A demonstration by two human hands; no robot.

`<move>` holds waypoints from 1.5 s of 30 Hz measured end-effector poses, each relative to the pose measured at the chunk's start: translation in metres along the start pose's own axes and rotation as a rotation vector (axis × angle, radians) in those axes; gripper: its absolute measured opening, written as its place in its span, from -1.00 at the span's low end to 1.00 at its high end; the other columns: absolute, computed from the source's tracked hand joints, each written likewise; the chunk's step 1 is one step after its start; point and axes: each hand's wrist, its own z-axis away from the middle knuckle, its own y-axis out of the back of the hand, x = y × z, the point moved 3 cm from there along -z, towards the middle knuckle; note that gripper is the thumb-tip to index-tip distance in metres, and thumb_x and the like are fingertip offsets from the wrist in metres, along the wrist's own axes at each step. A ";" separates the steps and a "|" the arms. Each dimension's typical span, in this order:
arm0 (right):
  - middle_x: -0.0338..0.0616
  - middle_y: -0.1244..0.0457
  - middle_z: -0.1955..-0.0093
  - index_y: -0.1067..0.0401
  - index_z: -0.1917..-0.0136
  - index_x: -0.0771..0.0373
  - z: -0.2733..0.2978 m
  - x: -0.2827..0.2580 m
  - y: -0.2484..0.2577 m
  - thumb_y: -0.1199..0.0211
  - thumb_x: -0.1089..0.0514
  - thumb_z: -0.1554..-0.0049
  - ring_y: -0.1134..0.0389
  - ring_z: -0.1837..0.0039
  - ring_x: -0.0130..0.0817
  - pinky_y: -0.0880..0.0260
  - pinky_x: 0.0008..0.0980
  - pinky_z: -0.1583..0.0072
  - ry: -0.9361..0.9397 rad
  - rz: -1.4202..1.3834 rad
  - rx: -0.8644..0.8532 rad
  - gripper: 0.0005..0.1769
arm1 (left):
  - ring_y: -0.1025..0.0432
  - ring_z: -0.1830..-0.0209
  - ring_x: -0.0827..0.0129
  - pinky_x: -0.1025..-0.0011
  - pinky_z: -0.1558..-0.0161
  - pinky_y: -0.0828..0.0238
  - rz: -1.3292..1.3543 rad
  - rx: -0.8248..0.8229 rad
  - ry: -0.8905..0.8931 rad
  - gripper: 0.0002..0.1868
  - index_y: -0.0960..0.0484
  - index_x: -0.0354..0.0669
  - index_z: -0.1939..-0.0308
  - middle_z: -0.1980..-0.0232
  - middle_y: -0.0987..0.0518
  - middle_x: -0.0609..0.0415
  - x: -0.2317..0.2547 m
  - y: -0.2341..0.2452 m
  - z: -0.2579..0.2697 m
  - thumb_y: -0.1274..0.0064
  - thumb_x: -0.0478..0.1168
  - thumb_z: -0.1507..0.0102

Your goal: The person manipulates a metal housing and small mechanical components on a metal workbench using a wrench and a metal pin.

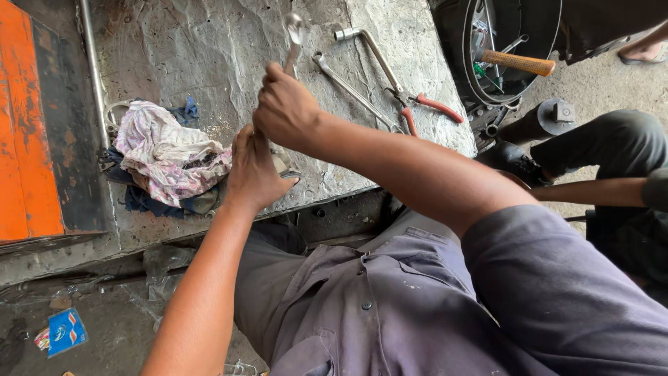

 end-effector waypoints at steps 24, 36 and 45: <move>-0.16 -0.34 0.29 -0.51 0.32 0.16 0.017 -0.003 -0.024 -0.09 -0.02 -0.33 -0.31 0.11 -0.27 -0.10 -0.18 -0.29 -0.032 -0.192 -0.048 -0.56 | 0.07 -0.49 -0.27 0.10 -0.50 0.12 0.007 -0.136 0.116 0.66 0.44 -0.50 -0.47 -0.41 -0.22 -0.51 0.007 0.009 -0.009 -0.58 0.14 0.20; -0.24 -0.34 -0.01 -0.52 -0.07 0.11 0.024 -0.035 -0.152 -0.18 0.16 -0.27 -0.31 -0.11 -0.28 -0.11 -0.21 -0.24 -0.309 -1.040 0.587 -0.86 | 0.04 -0.54 -0.30 0.00 -0.54 0.17 -0.016 -0.179 0.109 0.62 0.46 -0.19 -0.57 -0.41 -0.26 -0.43 0.000 -0.009 -0.001 -0.55 0.14 0.13; -0.23 -0.30 0.21 -0.62 0.05 -0.03 0.032 0.001 -0.087 -0.17 0.12 -0.16 -0.30 0.00 -0.24 -0.16 -0.16 -0.18 -0.198 -0.650 0.498 -0.80 | -0.03 -0.49 -0.28 -0.01 -0.53 0.16 -0.003 -0.018 0.001 0.66 0.48 -0.26 -0.54 -0.42 -0.24 -0.45 -0.001 -0.006 -0.001 -0.55 0.15 0.20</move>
